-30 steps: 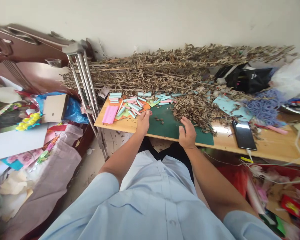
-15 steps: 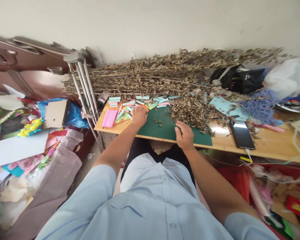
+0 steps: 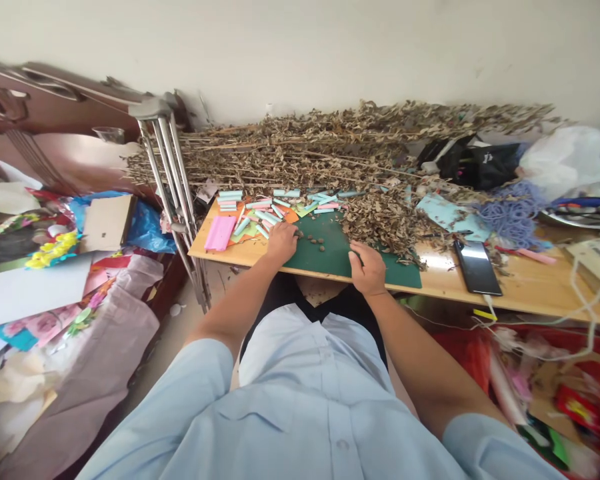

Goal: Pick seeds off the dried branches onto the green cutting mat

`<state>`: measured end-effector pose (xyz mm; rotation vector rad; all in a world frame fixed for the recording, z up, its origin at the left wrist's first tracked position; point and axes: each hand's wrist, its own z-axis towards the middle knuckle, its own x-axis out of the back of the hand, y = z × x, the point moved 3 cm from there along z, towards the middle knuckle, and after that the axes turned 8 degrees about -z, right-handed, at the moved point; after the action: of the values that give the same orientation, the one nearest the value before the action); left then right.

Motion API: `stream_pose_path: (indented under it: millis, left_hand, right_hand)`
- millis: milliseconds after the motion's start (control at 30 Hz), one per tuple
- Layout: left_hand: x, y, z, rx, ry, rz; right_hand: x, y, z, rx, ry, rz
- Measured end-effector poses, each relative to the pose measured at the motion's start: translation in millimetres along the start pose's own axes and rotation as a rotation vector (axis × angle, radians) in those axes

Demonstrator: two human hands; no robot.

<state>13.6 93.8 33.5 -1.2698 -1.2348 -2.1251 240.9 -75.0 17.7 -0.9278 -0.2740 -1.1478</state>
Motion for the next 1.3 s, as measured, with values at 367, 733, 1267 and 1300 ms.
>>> stream_pose_path:
  millis: [367, 733, 1267, 1300]
  left_hand:
    - [-3.8, 2, 4, -0.055, -0.067, -0.233]
    - [-21.6, 19, -41, 0.496, 0.035, -1.32]
    - [-29.1, 35, -53, 0.518, -0.082, -1.523]
    - [-29.2, 35, -53, 0.516, -0.088, -1.515]
  right_hand:
    - [-1, 2, -1, 0.0, -0.008, -0.011]
    - [-13, -25, 4, 0.033, -0.158, 0.073]
    - [-56, -48, 15, -0.19, -0.312, 0.379]
    - [-56, -48, 15, -0.193, -0.306, 0.371]
